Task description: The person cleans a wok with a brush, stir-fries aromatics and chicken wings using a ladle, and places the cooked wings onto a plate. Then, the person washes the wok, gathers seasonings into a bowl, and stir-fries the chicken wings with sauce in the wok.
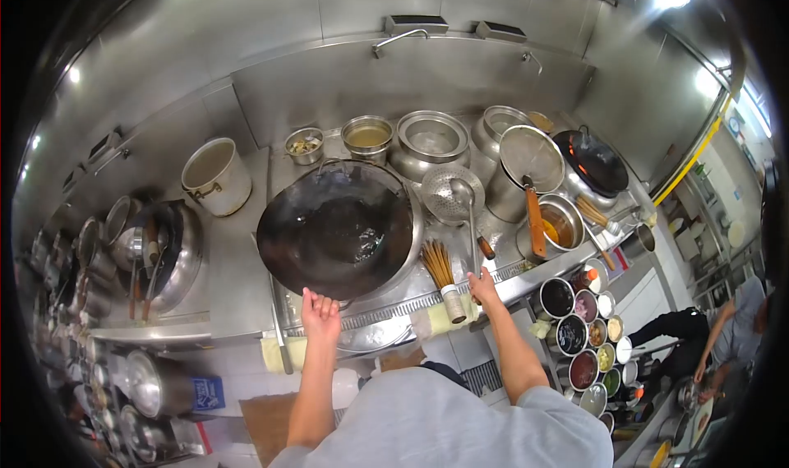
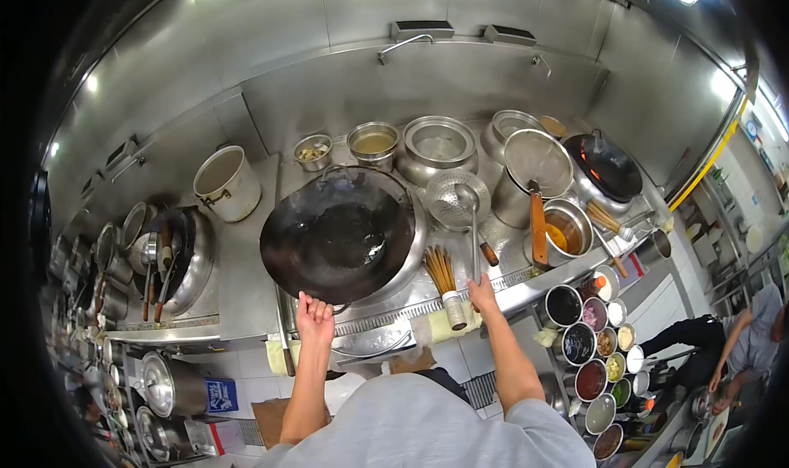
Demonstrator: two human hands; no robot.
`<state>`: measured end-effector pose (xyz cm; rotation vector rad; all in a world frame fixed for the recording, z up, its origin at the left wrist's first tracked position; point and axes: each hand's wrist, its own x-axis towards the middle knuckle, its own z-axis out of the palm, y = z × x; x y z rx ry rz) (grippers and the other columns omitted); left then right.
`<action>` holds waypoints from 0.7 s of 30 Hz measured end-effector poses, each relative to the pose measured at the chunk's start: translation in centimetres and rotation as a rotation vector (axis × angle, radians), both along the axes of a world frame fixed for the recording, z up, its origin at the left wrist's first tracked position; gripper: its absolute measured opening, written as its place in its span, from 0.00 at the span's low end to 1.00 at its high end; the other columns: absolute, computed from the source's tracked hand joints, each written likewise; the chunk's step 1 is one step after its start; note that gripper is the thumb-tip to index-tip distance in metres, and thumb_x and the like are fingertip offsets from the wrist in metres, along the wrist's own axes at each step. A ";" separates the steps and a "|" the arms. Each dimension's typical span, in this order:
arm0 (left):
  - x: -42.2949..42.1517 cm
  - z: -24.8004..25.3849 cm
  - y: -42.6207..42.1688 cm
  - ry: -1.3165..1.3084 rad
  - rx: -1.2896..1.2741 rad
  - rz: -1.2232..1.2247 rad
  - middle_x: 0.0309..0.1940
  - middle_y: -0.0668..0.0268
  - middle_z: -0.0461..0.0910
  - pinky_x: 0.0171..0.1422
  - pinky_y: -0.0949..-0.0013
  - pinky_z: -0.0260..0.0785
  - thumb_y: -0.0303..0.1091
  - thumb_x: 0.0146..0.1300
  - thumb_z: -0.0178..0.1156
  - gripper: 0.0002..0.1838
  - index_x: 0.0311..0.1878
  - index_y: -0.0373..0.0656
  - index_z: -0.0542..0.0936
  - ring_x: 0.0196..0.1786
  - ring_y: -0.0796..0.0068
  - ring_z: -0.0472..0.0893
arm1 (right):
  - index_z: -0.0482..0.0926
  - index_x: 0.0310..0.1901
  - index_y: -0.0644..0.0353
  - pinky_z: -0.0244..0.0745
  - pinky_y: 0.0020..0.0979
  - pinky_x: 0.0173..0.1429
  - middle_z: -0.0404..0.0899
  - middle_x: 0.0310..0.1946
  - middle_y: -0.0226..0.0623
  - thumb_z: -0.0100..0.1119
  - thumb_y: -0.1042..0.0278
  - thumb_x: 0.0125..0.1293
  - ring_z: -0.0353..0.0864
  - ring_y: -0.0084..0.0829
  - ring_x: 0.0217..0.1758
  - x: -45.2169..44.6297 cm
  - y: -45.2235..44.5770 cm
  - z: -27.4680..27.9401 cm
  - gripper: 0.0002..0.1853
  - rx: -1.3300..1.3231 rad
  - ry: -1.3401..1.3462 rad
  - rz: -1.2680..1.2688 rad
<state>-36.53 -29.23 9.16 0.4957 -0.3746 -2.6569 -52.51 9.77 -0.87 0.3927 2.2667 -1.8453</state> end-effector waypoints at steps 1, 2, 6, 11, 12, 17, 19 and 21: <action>0.4 0.2 0.2 -0.014 -0.029 -0.002 0.12 0.77 0.53 0.23 0.73 0.52 0.46 0.75 0.52 0.18 0.28 0.50 0.69 0.14 0.83 0.53 | 0.64 0.55 0.63 0.62 0.31 0.11 0.70 0.19 0.32 0.58 0.63 0.68 0.66 0.25 0.12 -0.9 0.9 -0.9 0.21 0.032 -0.016 -0.005; 0.6 0.4 0.3 -0.030 -0.048 -0.002 0.13 0.78 0.54 0.23 0.73 0.52 0.46 0.75 0.52 0.18 0.28 0.50 0.69 0.15 0.83 0.53 | 0.63 0.56 0.63 0.64 0.33 0.11 0.70 0.19 0.34 0.58 0.63 0.67 0.68 0.27 0.12 -1.8 1.8 -1.8 0.22 0.054 -0.017 0.017; 0.0 3.7 2.4 -0.088 -0.139 0.010 0.15 0.78 0.54 0.23 0.73 0.53 0.45 0.75 0.52 0.18 0.28 0.49 0.68 0.16 0.84 0.53 | 0.63 0.62 0.64 0.79 0.42 0.30 0.82 0.36 0.56 0.59 0.62 0.65 0.85 0.49 0.33 -3.7 3.7 -2.1 0.27 0.327 0.002 0.033; -2.9 9.3 3.9 -0.080 -0.330 -0.028 0.14 0.78 0.53 0.22 0.75 0.52 0.44 0.76 0.51 0.17 0.29 0.49 0.69 0.15 0.84 0.51 | 0.66 0.64 0.60 0.72 0.46 0.58 0.80 0.48 0.60 0.59 0.63 0.65 0.79 0.60 0.53 -3.3 5.6 -2.6 0.27 0.372 0.187 0.057; -3.6 10.7 4.4 -0.079 -0.410 -0.039 0.15 0.78 0.54 0.21 0.75 0.50 0.44 0.75 0.51 0.16 0.30 0.50 0.68 0.15 0.85 0.52 | 0.66 0.63 0.61 0.74 0.45 0.54 0.82 0.44 0.56 0.59 0.63 0.66 0.82 0.54 0.49 -2.5 6.1 -2.5 0.26 0.354 0.150 0.076; -8.7 16.8 5.6 -0.021 -0.645 -0.074 0.17 0.77 0.55 0.17 0.77 0.45 0.43 0.75 0.52 0.16 0.30 0.50 0.67 0.15 0.86 0.52 | 0.67 0.63 0.63 0.75 0.38 0.49 0.81 0.38 0.48 0.60 0.64 0.66 0.81 0.40 0.40 3.3 6.7 1.9 0.26 0.134 -0.140 0.065; -10.5 18.6 5.9 0.050 -0.717 -0.113 0.17 0.79 0.57 0.17 0.78 0.45 0.43 0.74 0.54 0.13 0.32 0.50 0.69 0.15 0.87 0.52 | 0.65 0.65 0.63 0.75 0.39 0.35 0.81 0.32 0.45 0.59 0.65 0.66 0.79 0.37 0.28 4.0 6.9 -1.8 0.27 0.129 0.218 0.076; -11.9 20.2 6.5 0.077 -0.758 -0.142 0.17 0.79 0.57 0.17 0.78 0.45 0.42 0.74 0.53 0.14 0.31 0.50 0.69 0.15 0.88 0.52 | 0.65 0.65 0.62 0.75 0.39 0.32 0.80 0.31 0.45 0.59 0.64 0.67 0.79 0.37 0.26 5.2 6.5 -0.7 0.27 0.101 0.186 0.065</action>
